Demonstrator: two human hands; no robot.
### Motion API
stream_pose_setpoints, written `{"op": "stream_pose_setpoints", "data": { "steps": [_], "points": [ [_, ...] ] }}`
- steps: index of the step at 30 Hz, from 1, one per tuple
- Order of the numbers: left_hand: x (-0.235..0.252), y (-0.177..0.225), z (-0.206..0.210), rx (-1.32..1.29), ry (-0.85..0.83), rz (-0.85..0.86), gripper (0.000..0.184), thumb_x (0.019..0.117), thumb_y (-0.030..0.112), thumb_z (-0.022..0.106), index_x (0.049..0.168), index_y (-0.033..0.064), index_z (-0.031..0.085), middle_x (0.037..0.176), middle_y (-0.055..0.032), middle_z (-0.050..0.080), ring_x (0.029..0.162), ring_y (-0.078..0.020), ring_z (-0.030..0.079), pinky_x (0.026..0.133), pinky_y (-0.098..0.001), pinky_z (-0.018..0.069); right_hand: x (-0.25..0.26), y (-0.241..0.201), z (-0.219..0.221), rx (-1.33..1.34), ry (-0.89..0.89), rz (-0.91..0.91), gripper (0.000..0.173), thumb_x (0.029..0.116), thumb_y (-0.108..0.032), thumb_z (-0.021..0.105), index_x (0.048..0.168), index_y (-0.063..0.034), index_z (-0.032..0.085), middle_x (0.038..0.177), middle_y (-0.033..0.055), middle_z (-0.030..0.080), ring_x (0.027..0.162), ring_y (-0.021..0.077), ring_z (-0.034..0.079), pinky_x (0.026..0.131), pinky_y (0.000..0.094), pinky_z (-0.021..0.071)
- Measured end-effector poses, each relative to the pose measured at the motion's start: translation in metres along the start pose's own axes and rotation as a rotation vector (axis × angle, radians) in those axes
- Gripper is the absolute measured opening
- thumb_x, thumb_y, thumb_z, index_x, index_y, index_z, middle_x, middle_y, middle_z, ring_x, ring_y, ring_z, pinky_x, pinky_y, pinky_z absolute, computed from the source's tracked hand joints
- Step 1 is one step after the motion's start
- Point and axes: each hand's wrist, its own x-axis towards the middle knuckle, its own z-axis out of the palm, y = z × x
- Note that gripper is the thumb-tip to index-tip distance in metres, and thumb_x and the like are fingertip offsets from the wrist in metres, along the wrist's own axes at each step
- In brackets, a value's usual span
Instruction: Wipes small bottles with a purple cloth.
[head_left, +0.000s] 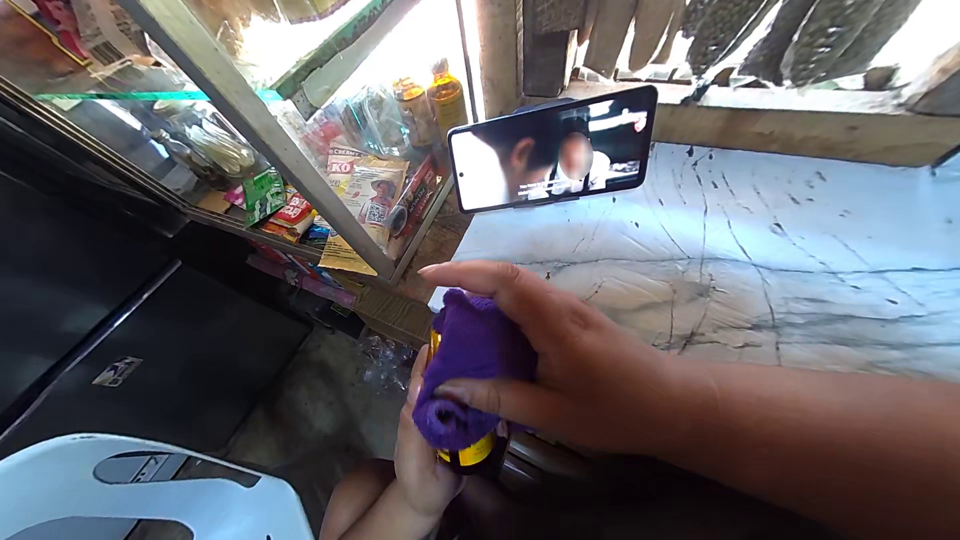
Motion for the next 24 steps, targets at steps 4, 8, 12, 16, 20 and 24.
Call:
{"op": "stream_pose_setpoints", "data": {
  "steps": [4,8,12,16,20,24],
  "points": [
    [0.0034,0.0015,0.0041,-0.014,-0.039,-0.033,0.045,0.1028,0.054,0.047,0.121,0.0192,0.069,0.1,0.0004,0.075,0.086,-0.0074,0.072,0.073,-0.024,0.0593,0.0016,0.0001,-0.0024,0.075,0.026,0.051,0.053,0.095,-0.029,0.069,0.142,-0.0103,0.053,0.111,-0.0012,0.067,0.097,0.0005,0.065,0.083,0.0206,0.0577],
    [0.0047,-0.0001,0.004,0.076,0.001,0.018,0.043,0.103,0.052,0.048,0.123,0.0195,0.067,0.102,0.0021,0.075,0.088,-0.0062,0.072,0.074,-0.024,0.0593,0.0026,-0.0009,-0.0025,0.075,0.041,0.066,0.051,0.0928,-0.026,0.07,0.139,-0.0104,0.055,0.108,-0.0014,0.068,0.095,0.0002,0.065,0.081,0.0192,0.0573],
    [0.0072,-0.0003,0.0026,0.362,0.07,0.136,0.042,0.1051,0.051,0.043,0.125,0.0228,0.066,0.117,0.0101,0.07,0.108,0.0004,0.065,0.093,-0.0221,0.0536,0.0036,-0.0008,-0.0028,0.064,0.068,0.065,0.048,0.0913,-0.024,0.07,0.136,-0.011,0.057,0.105,-0.0021,0.068,0.094,0.0002,0.065,0.078,0.0188,0.0573],
    [0.0085,0.0009,0.0025,0.413,0.08,0.155,0.041,0.1056,0.05,0.042,0.124,0.0221,0.066,0.116,0.0103,0.07,0.107,0.0005,0.065,0.094,-0.022,0.0537,0.0034,-0.001,-0.0026,0.046,0.095,0.052,0.048,0.0911,-0.023,0.07,0.136,-0.0105,0.057,0.107,-0.0012,0.068,0.095,0.0017,0.065,0.079,0.0203,0.0578],
    [0.0102,0.007,0.0008,0.476,0.052,0.161,0.044,0.1044,0.054,0.04,0.124,0.0263,0.068,0.12,0.0138,0.07,0.113,0.0027,0.063,0.099,-0.0209,0.0505,0.003,-0.0017,-0.0024,0.011,0.102,0.052,0.049,0.0908,-0.025,0.071,0.136,-0.0116,0.058,0.105,-0.0017,0.068,0.094,0.0022,0.065,0.079,0.0208,0.0576],
    [0.0079,0.0053,0.0037,0.444,0.044,0.12,0.043,0.1035,0.054,0.042,0.127,0.0265,0.065,0.12,0.0143,0.069,0.112,0.0026,0.063,0.098,-0.0213,0.0519,0.0029,-0.0015,-0.0027,-0.01,0.076,0.058,0.05,0.0917,-0.027,0.071,0.138,-0.0125,0.057,0.107,-0.0021,0.068,0.096,0.0026,0.065,0.08,0.0218,0.0575]
  ]
}}
